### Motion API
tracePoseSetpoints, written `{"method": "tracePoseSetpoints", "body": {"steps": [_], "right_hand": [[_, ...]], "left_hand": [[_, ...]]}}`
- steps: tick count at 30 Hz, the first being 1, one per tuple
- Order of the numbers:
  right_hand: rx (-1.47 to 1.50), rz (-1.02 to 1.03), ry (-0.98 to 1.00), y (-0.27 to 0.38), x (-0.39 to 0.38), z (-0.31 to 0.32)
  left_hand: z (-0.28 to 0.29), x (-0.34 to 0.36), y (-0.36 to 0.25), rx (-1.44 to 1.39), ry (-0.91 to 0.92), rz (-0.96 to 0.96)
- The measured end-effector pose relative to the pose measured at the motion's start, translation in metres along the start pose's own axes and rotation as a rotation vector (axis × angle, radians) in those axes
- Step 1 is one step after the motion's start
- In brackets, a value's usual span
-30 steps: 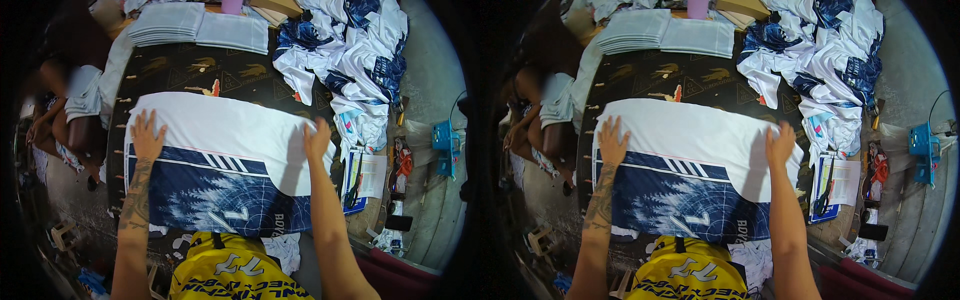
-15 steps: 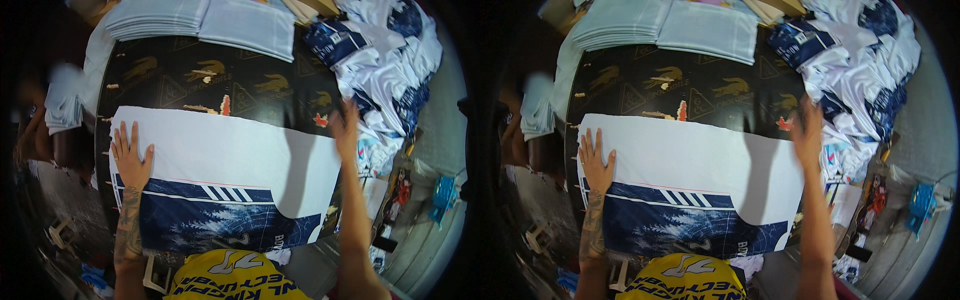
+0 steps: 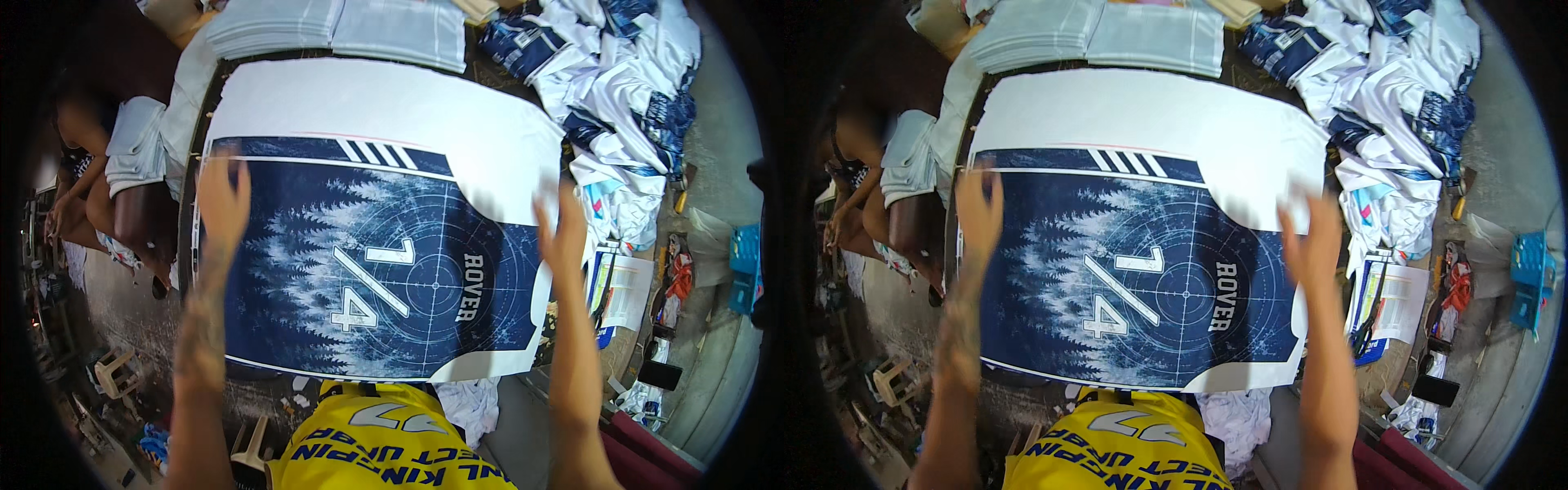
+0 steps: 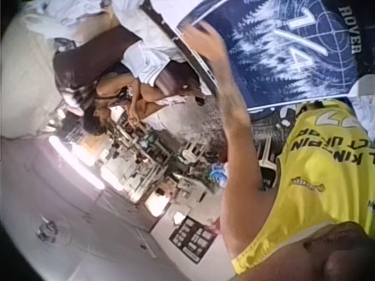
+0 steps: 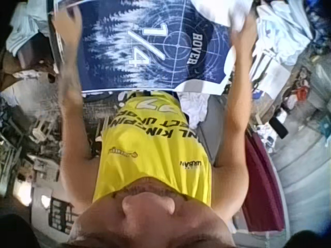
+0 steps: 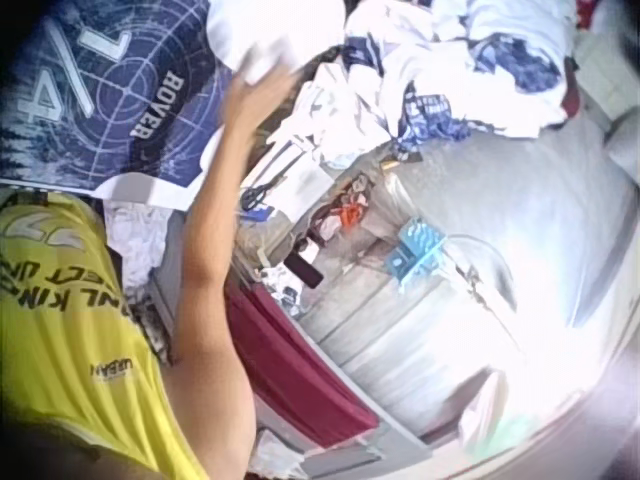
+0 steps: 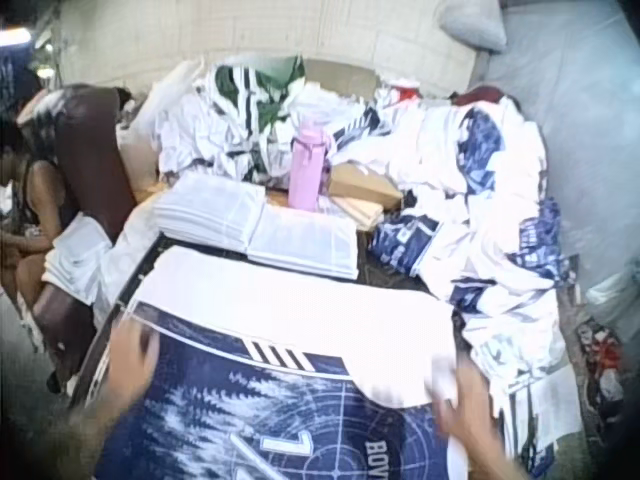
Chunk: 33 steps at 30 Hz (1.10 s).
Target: The person uses shears to cut a large white sheet of fabric or transfer material on a cluttered work table. They repeatedly align the sheet, cut along its edges, and stack the trimmed pieces. The person also handles printed graphics and other fabric scraps during the process.
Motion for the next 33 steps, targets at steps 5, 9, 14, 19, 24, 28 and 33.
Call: {"method": "tracePoseSetpoints", "body": {"steps": [5,9,14,19,24,28,33], "right_hand": [[0.287,-1.015,0.340,0.073,-0.335,0.090],[0.541,-1.653,0.334,0.023,-0.468,0.033],[0.850,-1.296,0.553,-0.058,-0.500,-0.055],[0.729,-1.176,0.352,0.003,-0.554,0.089],[0.807,-1.144,-0.240,0.078,-0.494,0.210],[1.000,-0.861,-0.281,0.078,-0.355,0.258],[0.720,-0.536,0.303,0.033,-0.165,0.274]], "left_hand": [[0.162,-0.299,0.033,0.244,-0.139,0.607],[0.123,-0.427,0.027,-0.717,-0.339,1.687],[-0.013,-0.499,-0.046,-1.942,-0.252,1.939],[0.145,-0.562,0.026,-1.722,-0.468,1.773],[0.348,-0.506,0.015,-0.770,-0.378,1.243],[0.370,-0.326,0.012,-0.560,-0.282,0.779],[0.236,-0.106,0.062,-0.911,0.540,0.703]]}}
Point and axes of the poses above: each hand's wrist, its own x-axis towards the middle knuckle, its own z-axis out of the back of the hand, y = z × x, the point moved 2 cm from there along x, towards the middle knuckle, and after that the axes turned 5 degrees about -y, right-handed, at the moved point
